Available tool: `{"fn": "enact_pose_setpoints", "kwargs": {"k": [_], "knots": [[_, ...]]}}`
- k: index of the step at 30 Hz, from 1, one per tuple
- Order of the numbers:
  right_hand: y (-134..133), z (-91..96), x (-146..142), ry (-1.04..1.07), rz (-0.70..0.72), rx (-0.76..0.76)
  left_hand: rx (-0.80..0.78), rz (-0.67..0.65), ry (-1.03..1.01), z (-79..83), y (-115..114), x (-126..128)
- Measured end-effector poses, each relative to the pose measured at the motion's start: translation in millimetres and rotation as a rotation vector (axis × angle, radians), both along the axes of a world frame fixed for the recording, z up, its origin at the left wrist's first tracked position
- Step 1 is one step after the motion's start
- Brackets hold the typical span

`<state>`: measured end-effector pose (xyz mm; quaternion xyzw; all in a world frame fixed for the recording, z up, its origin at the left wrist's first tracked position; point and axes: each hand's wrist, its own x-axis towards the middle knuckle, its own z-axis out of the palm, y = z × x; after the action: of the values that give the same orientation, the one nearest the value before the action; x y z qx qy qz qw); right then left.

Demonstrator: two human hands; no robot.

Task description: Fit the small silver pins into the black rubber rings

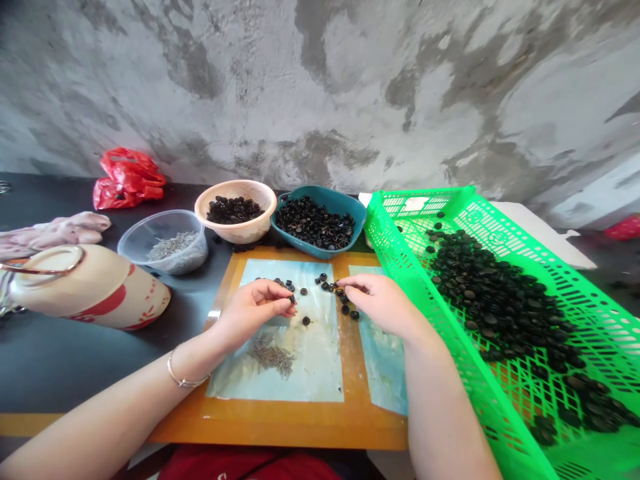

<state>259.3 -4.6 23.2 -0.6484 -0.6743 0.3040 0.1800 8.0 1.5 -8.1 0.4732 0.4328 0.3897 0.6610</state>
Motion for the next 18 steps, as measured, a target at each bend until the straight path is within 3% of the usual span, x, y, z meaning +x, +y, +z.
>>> {"fn": "enact_pose_setpoints", "kwargs": {"k": [6,9,18], "knots": [[-5,-17.8,-41,0.633,0.065,-0.119,0.019,0.042,-0.046,0.1,2,-1],[-6,-30.4,-55,0.839,0.043,-0.155,0.021,0.073,-0.081,3.0,2,-1],[-3,-43.1,-57,0.896,-0.007,-0.091,0.043,0.125,-0.089,5.4,1,-1]]}}
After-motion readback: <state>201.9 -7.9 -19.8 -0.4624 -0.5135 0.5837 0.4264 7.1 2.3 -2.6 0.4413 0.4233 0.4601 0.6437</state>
